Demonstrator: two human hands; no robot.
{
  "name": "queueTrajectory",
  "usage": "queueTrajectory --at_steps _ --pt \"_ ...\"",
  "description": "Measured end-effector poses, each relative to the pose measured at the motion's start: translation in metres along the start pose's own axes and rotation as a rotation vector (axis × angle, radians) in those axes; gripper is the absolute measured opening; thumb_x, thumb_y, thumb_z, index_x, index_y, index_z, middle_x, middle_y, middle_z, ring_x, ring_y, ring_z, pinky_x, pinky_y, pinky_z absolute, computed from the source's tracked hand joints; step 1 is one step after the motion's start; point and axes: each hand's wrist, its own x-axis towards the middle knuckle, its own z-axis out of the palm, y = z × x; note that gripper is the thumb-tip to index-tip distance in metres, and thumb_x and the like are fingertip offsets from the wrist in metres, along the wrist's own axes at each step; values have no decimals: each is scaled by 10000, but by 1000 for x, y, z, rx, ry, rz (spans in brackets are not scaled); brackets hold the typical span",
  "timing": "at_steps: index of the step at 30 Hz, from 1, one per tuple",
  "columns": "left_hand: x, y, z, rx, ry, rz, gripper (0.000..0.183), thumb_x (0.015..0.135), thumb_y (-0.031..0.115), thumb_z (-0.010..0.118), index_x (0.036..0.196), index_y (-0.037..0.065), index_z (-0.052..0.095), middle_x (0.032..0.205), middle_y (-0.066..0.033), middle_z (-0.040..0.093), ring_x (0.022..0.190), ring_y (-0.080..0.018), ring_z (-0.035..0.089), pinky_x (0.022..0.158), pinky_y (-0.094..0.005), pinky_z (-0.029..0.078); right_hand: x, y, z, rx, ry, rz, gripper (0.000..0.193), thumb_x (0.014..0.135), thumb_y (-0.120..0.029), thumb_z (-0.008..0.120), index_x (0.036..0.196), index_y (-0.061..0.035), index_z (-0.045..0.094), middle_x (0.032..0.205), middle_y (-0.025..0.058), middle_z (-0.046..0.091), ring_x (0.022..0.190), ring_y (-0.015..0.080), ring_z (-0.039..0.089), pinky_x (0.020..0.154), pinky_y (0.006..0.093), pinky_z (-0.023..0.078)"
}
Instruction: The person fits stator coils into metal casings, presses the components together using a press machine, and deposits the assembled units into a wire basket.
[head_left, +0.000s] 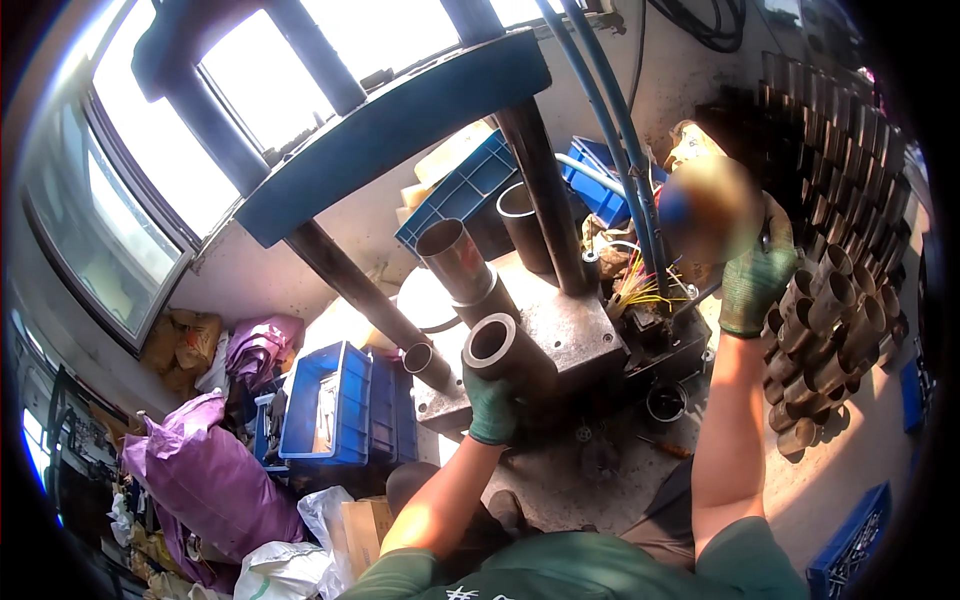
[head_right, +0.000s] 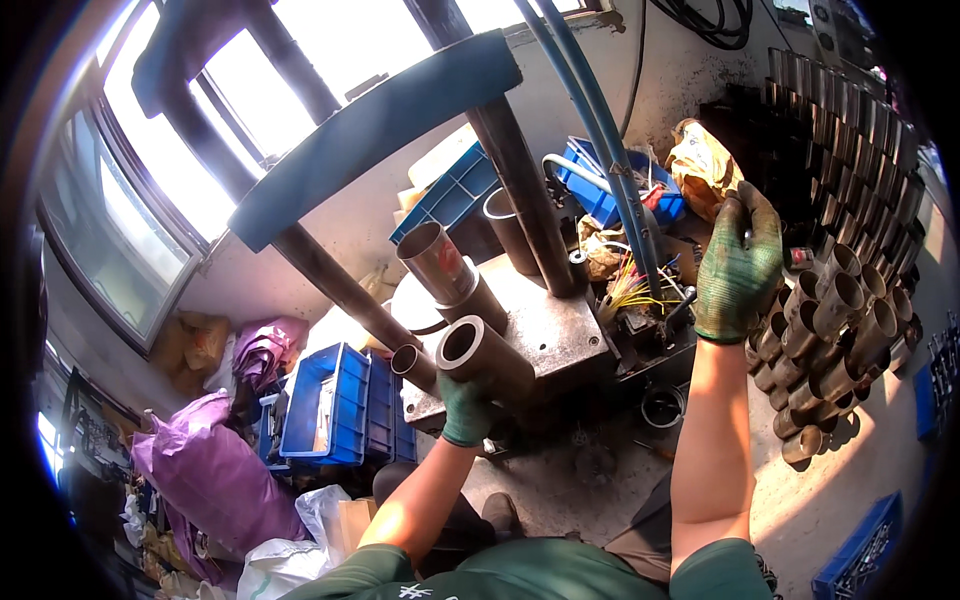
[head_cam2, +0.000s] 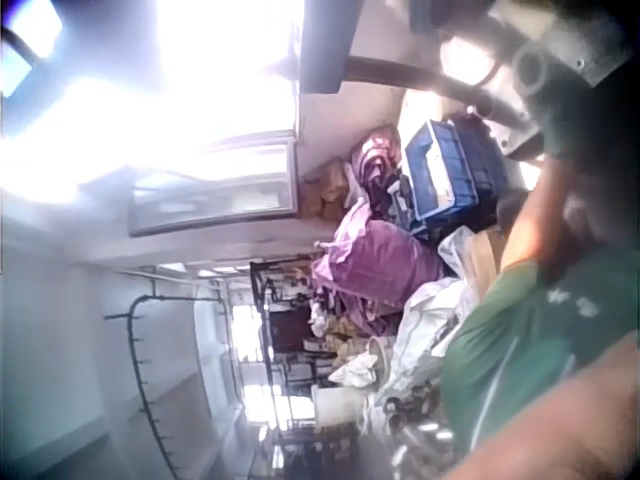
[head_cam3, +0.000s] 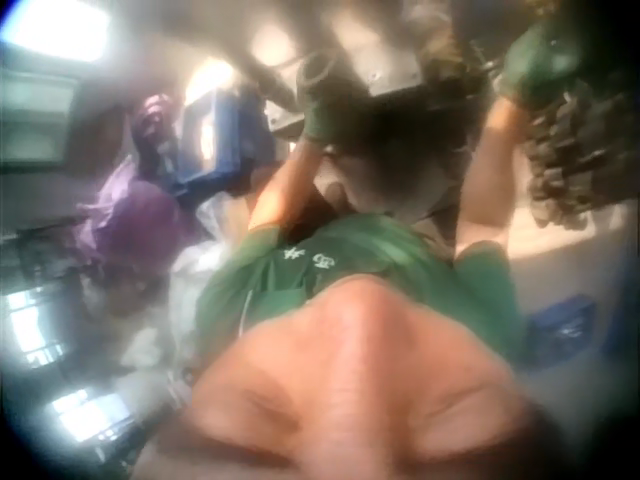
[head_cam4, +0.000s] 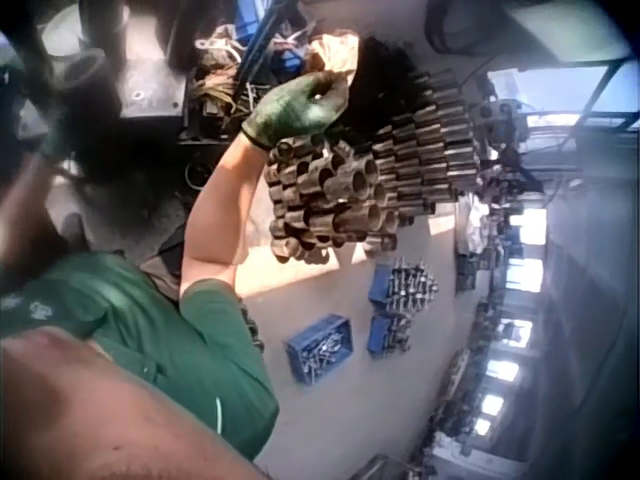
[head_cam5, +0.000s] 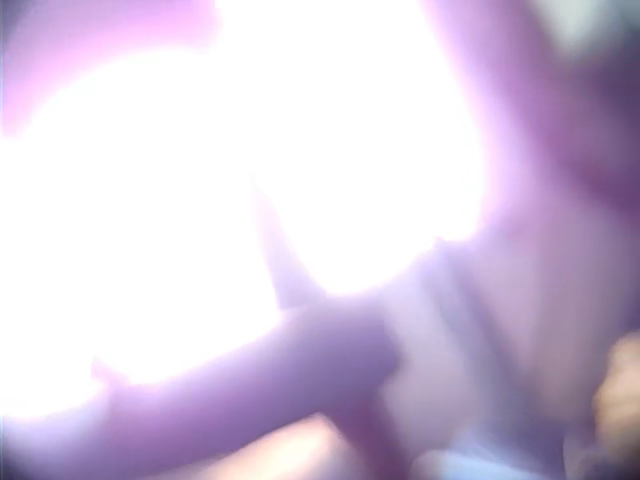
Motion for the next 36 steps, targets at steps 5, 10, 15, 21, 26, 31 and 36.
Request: queueTrajectory --at_steps 5,10,15,21,26,31,36 --pt "76 68 16 70 14 396 780 751 53 861 1456 53 527 1343 -80 649 1230 -266 646 1058 -399 556 8 -28 -15 11 -13 94 190 1056 -83 629 1173 32 724 1108 89 737 957 141 683 903 287 562" --pt "184 116 -1 375 84 626 685 770 -56 804 1409 27 571 1331 -105 660 1199 -246 664 976 -368 621 11 -43 -22 -89 -107 61 183 1052 -175 694 1051 4 729 940 57 739 833 109 654 781 275 549" --pt "251 117 -6 532 303 551 581 730 -23 875 1278 13 686 1164 -105 753 1015 -251 735 910 -354 633 13 -49 -27 -170 -116 78 186 1043 -183 702 1073 -4 744 963 72 760 859 125 678 790 289 554" --pt "274 119 0 595 286 472 589 700 3 913 1245 1 689 1154 -119 751 1010 -263 735 889 -357 628 14 -42 -26 -142 -117 31 166 1066 -163 652 1092 -20 732 853 -2 660 794 70 591 759 243 502" --pt "267 109 7 681 274 439 793 613 187 1005 1280 -13 625 1176 -157 744 1057 -283 737 941 -367 602 15 -45 -27 -144 -135 89 186 1055 -173 674 1081 -1 740 980 78 764 874 143 684 808 300 558" --pt "251 101 0 601 223 367 650 653 178 991 1205 11 691 1080 -128 783 952 -255 765 881 -365 621 12 -47 -25 -108 -129 131 182 1059 -163 667 1086 1 740 963 68 753 855 132 673 804 288 552" --pt "233 87 -9 564 166 289 844 699 152 992 1381 1 518 1227 -139 712 1120 -248 699 986 -339 572 14 -30 -27 -56 -123 25 177 1062 -152 666 1083 7 740 909 23 719 814 87 636 785 248 537"
